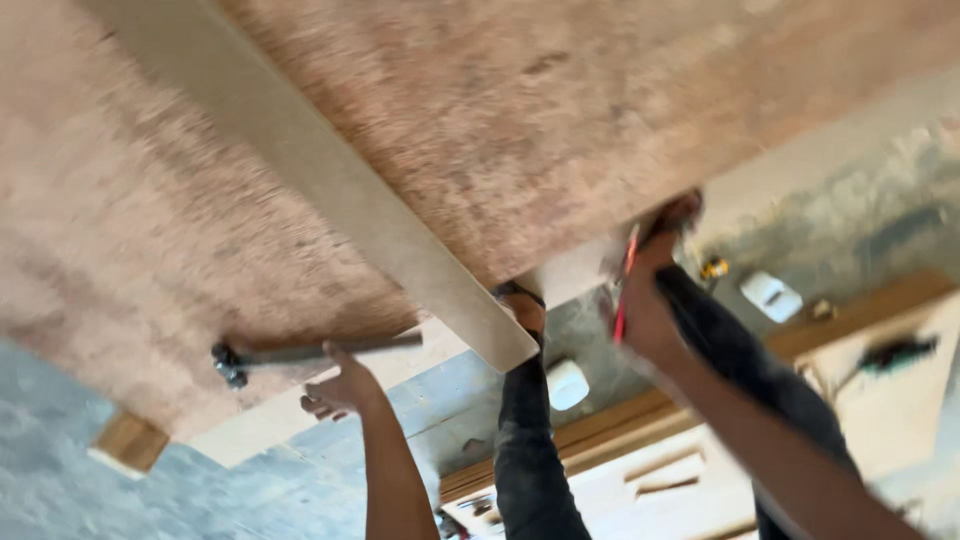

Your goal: The person marks a line on a large sheet of plywood using a wooden board and a pencil, then hammers several nails into the plywood sheet while sitting on the floor in a workshop.

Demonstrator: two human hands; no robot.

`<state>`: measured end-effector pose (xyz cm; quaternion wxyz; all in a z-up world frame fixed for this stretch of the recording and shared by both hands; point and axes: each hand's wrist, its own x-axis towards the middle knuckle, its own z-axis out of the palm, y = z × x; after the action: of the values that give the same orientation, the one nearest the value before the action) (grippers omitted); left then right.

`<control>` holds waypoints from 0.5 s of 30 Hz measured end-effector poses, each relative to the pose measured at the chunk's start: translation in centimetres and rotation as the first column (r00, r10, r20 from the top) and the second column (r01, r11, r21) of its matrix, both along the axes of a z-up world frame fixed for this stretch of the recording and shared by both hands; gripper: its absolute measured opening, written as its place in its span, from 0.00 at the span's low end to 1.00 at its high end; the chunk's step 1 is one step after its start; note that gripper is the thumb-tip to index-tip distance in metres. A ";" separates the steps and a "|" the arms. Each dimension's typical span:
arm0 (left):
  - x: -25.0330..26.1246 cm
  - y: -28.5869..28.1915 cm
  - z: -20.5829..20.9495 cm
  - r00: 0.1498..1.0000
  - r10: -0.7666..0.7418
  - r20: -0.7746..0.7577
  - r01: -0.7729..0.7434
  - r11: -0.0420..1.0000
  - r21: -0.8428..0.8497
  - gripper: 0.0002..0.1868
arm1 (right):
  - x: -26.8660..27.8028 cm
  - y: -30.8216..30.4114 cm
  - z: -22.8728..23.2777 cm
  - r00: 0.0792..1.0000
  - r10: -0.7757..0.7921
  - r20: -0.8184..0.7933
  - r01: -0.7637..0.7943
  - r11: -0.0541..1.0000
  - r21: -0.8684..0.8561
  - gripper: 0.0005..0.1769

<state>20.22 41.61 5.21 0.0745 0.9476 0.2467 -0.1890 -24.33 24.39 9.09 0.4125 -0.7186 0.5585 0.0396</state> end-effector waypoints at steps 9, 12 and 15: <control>1.3 -0.8 5.9 0.979 0.202 -0.033 -0.191 0.840 -0.507 0.20 | -8.2 -30.1 -3.7 0.915 -0.018 -0.404 -0.153 0.910 -0.386 0.35; -2.0 -7.9 12.7 0.981 0.187 -0.058 -0.182 0.763 -0.620 0.15 | -11.1 -36.3 -5.2 0.949 -0.018 -0.315 -0.095 0.935 -0.341 0.46; -10.0 -17.2 18.0 0.996 -0.062 0.067 0.090 0.786 -0.611 0.11 | -11.3 -39.7 -5.0 0.937 -0.119 -0.328 -0.019 0.922 -0.388 0.56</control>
<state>10.24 24.44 23.25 0.3756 0.8851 0.1322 -0.2410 -35.66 -15.34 4.13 0.1597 -0.7527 0.6372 0.0439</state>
